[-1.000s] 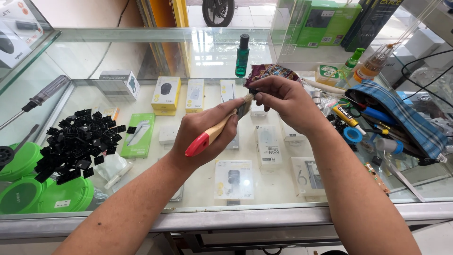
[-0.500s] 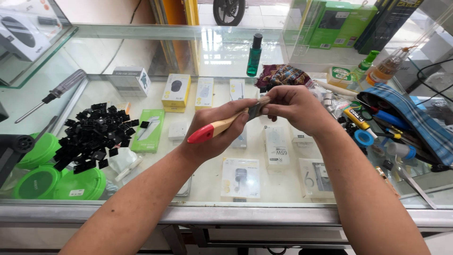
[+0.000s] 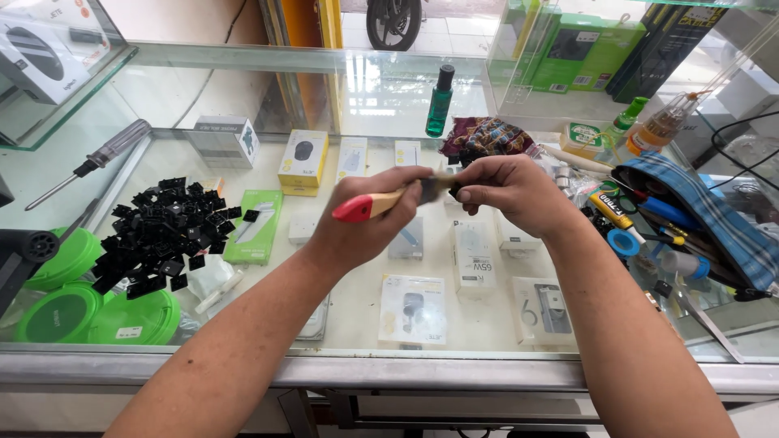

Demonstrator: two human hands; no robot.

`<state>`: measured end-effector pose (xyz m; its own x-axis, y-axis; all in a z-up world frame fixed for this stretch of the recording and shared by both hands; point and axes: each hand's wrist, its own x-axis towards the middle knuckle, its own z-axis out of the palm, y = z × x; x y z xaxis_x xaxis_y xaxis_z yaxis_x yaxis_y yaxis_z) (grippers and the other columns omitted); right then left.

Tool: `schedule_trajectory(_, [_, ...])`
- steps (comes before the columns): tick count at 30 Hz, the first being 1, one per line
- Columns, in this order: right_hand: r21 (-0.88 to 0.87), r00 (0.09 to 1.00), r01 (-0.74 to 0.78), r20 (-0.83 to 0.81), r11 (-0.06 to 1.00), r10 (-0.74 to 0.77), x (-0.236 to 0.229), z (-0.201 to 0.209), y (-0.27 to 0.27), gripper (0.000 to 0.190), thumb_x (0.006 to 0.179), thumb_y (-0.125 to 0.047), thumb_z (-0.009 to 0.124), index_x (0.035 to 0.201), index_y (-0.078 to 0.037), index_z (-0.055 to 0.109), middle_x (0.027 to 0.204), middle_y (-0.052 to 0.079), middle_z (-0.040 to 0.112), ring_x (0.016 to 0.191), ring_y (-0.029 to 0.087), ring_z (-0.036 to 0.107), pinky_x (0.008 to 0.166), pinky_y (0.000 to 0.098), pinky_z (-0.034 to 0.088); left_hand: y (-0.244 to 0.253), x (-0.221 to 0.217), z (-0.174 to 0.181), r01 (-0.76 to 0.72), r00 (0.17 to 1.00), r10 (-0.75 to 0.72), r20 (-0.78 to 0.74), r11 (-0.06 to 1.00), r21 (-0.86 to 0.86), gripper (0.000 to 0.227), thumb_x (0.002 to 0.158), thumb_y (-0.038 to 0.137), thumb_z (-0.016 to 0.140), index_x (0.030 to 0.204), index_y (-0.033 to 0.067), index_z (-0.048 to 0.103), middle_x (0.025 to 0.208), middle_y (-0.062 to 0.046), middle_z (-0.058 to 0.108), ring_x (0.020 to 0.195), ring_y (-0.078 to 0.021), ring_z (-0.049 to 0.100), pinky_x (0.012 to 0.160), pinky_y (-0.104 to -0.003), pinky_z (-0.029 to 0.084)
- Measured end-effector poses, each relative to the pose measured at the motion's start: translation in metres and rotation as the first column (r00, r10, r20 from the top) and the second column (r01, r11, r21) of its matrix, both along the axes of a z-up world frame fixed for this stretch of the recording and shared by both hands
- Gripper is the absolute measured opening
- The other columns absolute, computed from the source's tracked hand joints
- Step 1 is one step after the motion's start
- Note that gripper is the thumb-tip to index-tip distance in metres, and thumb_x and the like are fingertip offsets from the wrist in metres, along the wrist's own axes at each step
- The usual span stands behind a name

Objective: Cleaning a small electronic component using a brush at a service desk

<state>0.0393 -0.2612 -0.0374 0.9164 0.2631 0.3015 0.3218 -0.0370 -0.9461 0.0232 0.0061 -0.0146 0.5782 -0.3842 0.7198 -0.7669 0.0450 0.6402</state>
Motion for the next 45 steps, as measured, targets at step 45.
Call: schedule_trajectory(45, [0.292,0.984,-0.078,-0.131,0.953,0.120,-0.006,0.005,0.013,0.053,0.100,0.009,0.051,0.153,0.005,0.047,0.125,0.028,0.069,0.111,0.033,0.072,0.093,0.0451,0.063,-0.007,0.003,-0.003,-0.124,0.992,0.122,-0.025,0.991,-0.057,0.026,0.103,0.019,0.064,0.126,0.0147,0.073,0.101,-0.018,0.079,0.095,-0.0316,0.079,0.077,-0.045,0.064])
